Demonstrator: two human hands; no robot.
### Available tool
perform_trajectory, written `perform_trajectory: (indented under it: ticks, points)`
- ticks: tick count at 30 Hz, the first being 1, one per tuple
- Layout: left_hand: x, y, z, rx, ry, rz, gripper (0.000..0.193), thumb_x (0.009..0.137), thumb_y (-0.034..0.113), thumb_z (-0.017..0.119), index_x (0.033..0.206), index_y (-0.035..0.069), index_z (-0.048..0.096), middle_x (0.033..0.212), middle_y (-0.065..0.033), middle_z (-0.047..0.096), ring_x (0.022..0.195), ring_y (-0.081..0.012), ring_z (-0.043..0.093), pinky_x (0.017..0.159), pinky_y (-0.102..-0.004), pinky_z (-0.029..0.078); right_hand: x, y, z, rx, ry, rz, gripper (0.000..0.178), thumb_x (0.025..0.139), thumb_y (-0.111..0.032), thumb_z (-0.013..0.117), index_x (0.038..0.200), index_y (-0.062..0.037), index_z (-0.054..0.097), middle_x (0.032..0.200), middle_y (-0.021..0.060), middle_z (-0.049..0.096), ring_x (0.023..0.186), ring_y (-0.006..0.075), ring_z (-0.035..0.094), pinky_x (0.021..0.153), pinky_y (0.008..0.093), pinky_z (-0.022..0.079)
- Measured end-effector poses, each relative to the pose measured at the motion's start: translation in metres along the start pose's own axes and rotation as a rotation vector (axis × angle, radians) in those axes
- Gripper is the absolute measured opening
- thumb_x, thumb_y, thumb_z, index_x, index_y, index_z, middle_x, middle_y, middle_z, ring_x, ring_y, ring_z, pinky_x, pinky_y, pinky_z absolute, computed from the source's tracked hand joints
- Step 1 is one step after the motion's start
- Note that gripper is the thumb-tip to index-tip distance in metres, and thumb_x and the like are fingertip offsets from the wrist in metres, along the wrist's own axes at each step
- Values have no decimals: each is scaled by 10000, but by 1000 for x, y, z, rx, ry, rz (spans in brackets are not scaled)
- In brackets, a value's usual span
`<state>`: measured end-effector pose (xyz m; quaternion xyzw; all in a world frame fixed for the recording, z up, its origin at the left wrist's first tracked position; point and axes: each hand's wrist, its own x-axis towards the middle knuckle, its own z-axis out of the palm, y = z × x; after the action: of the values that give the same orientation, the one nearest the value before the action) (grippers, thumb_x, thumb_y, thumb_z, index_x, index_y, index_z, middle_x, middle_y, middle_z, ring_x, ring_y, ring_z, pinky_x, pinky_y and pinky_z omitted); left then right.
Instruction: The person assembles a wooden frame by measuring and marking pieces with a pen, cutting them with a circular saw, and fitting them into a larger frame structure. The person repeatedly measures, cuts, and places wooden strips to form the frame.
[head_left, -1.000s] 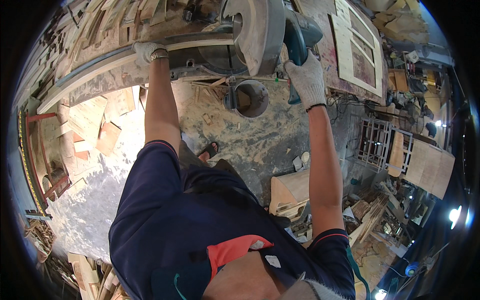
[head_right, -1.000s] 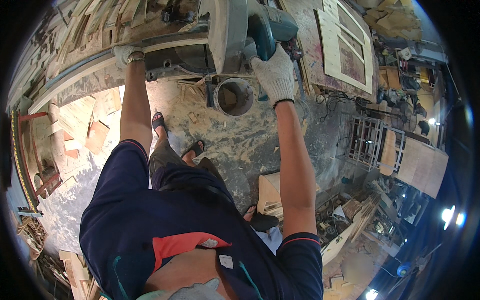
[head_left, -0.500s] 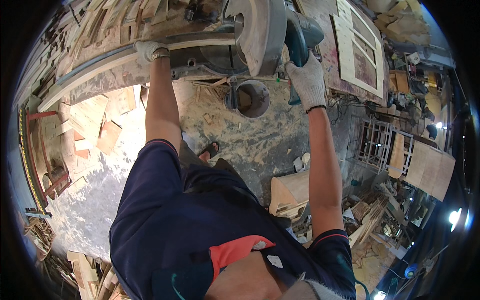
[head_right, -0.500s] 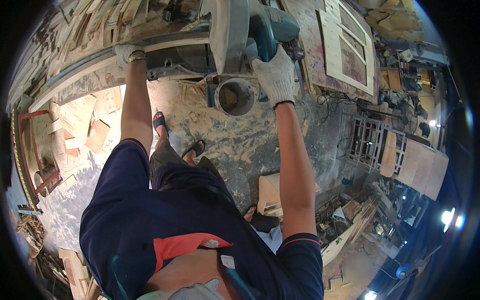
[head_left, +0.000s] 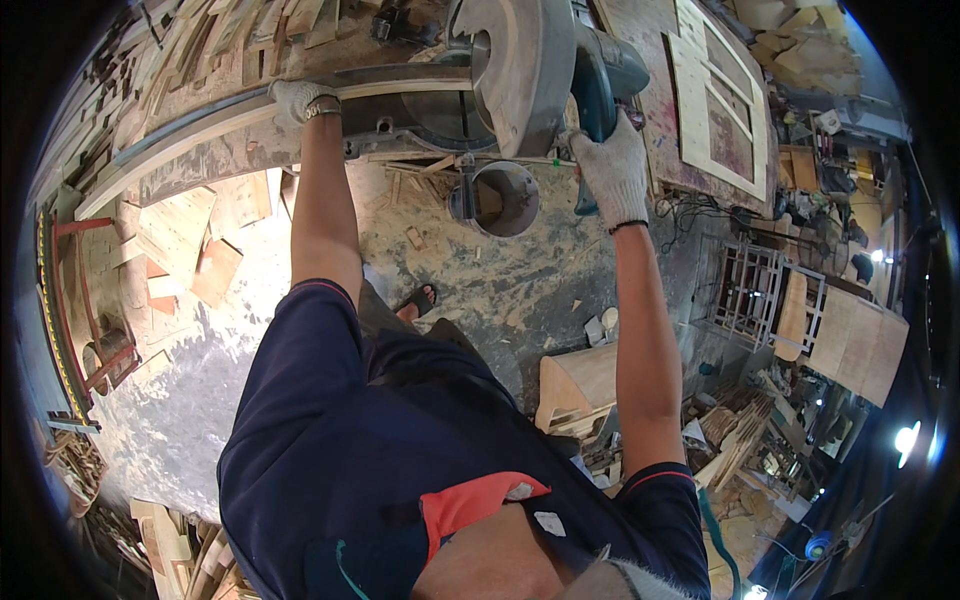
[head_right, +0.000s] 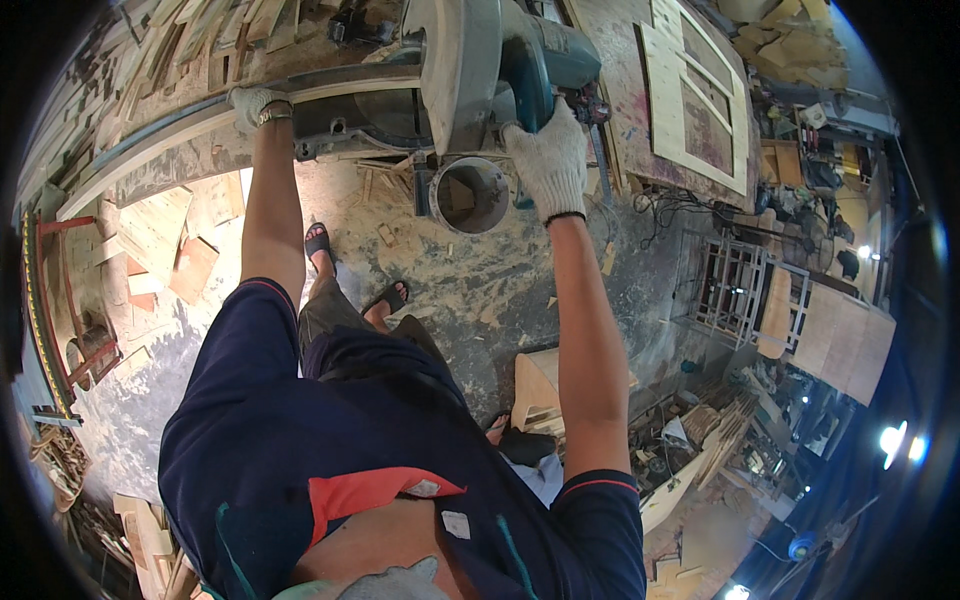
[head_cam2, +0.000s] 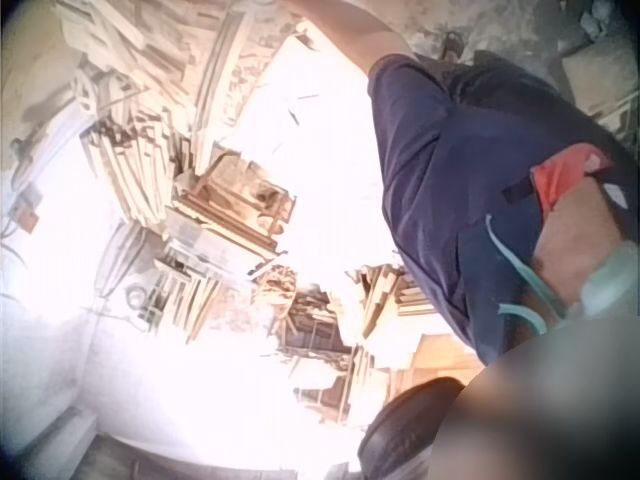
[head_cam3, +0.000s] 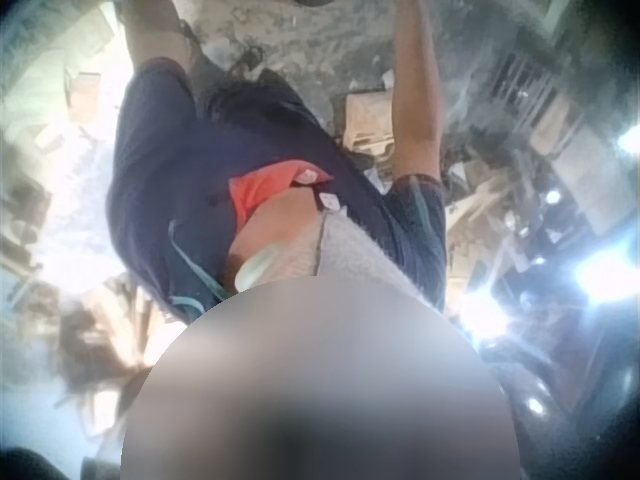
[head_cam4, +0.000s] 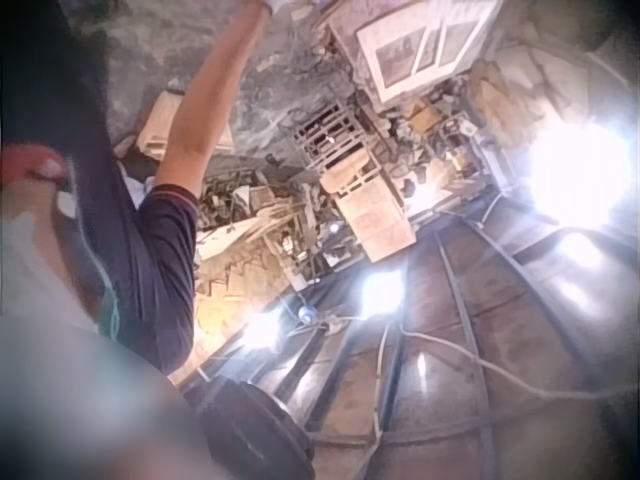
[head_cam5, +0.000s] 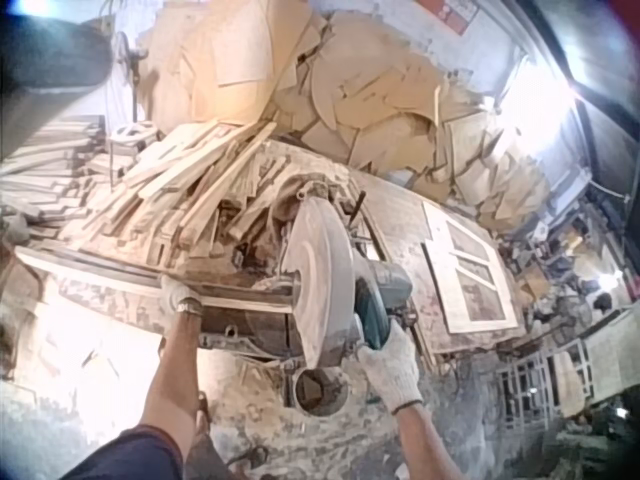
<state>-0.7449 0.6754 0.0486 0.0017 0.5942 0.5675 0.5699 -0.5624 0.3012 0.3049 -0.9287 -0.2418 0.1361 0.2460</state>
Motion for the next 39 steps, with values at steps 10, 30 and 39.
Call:
perform_trajectory:
  ticks: [10,30,39]
  points:
    - [-20,13,-2,59,103,-16,537,1002,442,560,1181,-41,711,1189,-168,750,973,-310,688,869,-379,516,-6,-2,2,-35,-25,61,585,787,-281,767,1286,-11,621,1067,216,728,1000,379,720,880,489,553]
    - [-14,8,-2,57,213,6,574,928,429,638,1147,-98,704,1117,-245,747,911,-349,703,797,-457,546,-13,9,16,-29,-8,63,803,763,-266,752,1450,80,522,1213,278,699,1100,412,703,935,489,549]
    - [-3,4,0,63,148,-13,545,958,429,587,1151,-68,702,1149,-213,747,929,-323,703,803,-433,542,-21,12,27,-57,10,45,778,741,-276,751,1400,84,547,1152,278,707,1060,417,709,906,505,557]
